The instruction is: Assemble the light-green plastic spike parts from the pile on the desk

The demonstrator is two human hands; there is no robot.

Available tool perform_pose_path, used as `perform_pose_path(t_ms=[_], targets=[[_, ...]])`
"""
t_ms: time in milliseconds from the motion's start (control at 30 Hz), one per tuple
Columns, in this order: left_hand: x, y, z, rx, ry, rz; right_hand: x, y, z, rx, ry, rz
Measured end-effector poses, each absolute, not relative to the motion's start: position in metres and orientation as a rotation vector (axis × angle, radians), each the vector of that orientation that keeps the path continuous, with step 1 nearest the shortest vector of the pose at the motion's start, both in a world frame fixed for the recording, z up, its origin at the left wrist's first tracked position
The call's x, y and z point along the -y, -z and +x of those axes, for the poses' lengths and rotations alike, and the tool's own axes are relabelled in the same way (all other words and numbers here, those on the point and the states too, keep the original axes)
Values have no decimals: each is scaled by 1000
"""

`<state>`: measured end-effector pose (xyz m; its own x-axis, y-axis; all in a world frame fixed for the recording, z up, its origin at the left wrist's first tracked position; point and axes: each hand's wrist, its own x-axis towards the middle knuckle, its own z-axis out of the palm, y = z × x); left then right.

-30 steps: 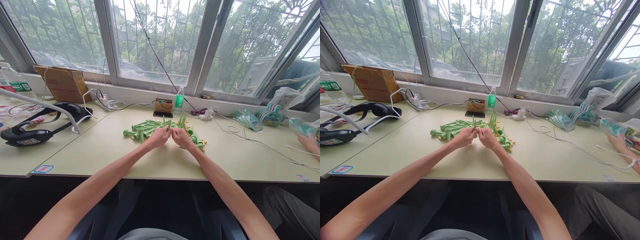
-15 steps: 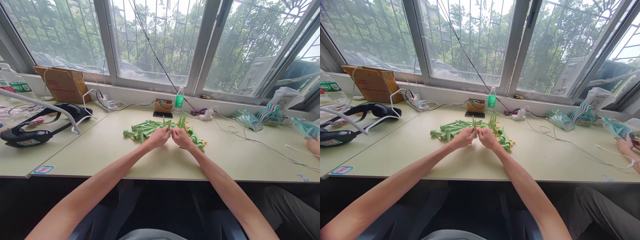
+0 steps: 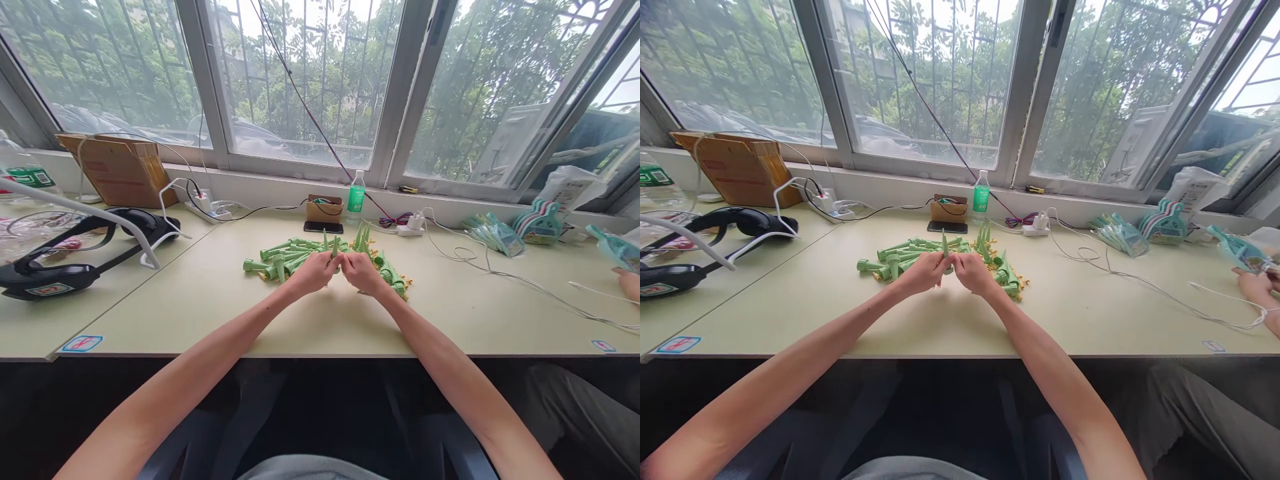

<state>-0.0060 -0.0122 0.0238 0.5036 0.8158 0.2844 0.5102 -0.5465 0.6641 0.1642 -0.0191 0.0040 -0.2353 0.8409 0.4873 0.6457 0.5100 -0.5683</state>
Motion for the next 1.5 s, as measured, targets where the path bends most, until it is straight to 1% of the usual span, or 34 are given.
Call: perform_pose_path(t_ms=[167,300,700,800,1033,1500], targets=[[12,-21,-5,-1041,-929,2343,17,-3,163,1922,-307,-1224],[9,-16,-5,-1004,-1005,2385,18,-3,162,1887,-390,-1226],[6,-14,-3,-947,-1175,2479,18,-1,157,1598,-979,-1044],[6,-13,-1,-948,-1262,2493,21,-5,156,1538,-1074,-977],[3,-9,1,-946,-1397,2417,20,-6,152,1475,-1101,-955],[3,-11,4,-980,-1351,2110,15,0,153,1490,-1057,-919]])
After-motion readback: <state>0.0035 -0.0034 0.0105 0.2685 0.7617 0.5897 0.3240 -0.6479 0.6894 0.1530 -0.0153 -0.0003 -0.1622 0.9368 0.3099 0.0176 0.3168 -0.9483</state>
